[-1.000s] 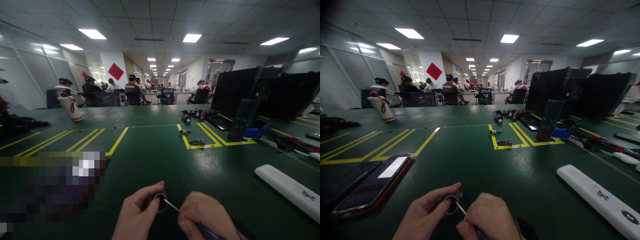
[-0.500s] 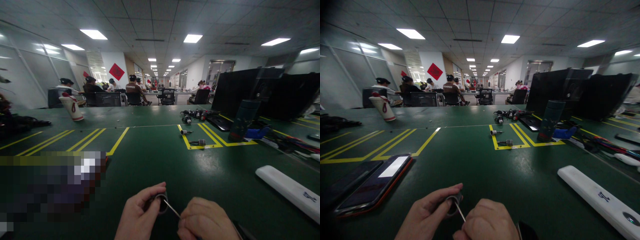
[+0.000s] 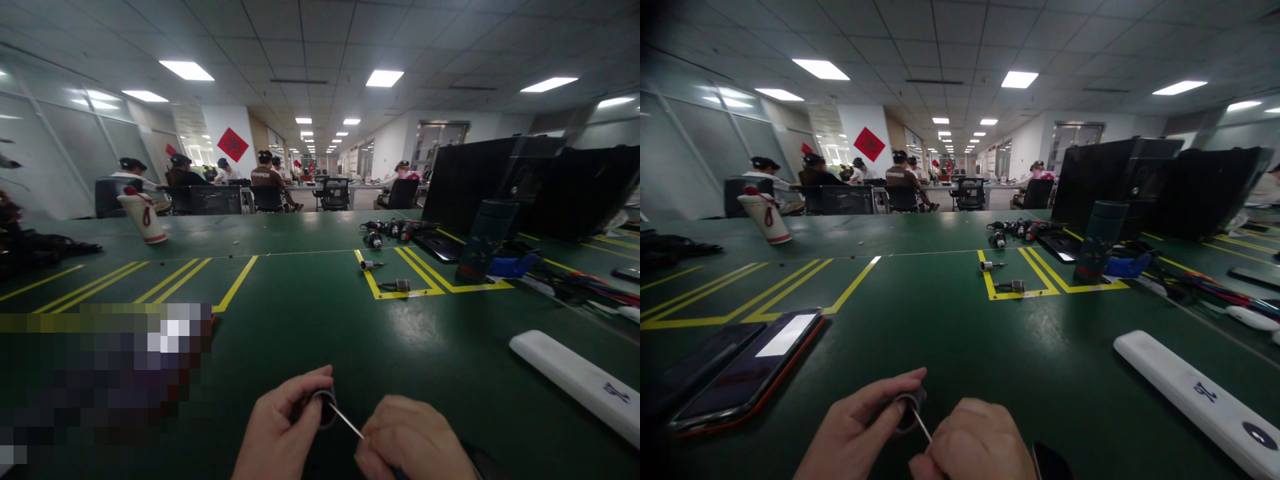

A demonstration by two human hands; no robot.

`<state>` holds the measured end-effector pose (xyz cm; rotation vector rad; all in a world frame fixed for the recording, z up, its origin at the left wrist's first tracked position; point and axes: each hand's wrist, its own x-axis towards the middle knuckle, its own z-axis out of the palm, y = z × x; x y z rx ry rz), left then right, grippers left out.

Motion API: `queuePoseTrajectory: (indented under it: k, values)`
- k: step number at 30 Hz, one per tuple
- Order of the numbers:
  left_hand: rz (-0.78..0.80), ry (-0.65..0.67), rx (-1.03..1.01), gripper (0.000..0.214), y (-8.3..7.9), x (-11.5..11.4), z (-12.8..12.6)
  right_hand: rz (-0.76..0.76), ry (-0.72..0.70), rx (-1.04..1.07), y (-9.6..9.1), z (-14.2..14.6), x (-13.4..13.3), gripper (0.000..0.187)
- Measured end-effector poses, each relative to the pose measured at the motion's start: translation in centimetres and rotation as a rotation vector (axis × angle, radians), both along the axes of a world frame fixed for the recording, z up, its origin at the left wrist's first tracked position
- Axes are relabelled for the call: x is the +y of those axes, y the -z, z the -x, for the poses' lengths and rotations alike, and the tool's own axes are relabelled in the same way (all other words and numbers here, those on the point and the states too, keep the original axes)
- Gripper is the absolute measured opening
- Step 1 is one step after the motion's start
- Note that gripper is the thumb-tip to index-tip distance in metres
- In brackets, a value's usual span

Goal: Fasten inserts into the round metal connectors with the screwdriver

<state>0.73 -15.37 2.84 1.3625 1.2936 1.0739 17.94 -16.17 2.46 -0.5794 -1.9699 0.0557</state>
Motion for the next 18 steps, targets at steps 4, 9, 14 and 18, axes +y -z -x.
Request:
queuePoseTrajectory:
  k: [4, 9, 14, 18]
  values:
    - [0.008, -0.01, -0.005, 0.022, -0.25, -0.14, -0.04, 0.011, -0.02, -0.052, -0.34, -0.08, -0.15, 0.04]
    - [0.025, -0.01, -0.01, 0.023, -0.24, -0.04, -0.11, 0.048, -0.029, -0.056, -0.51, -0.13, -0.29, 0.042]
    - [0.034, 0.007, -0.069, 0.021, -0.16, -0.14, -0.09, 0.014, -0.018, -0.044, -0.2, -0.12, -0.27, 0.038]
    - [0.035, 0.0, -0.078, 0.021, -0.1, -0.2, -0.12, 0.021, -0.029, -0.099, 0.03, -0.35, -0.22, 0.037]
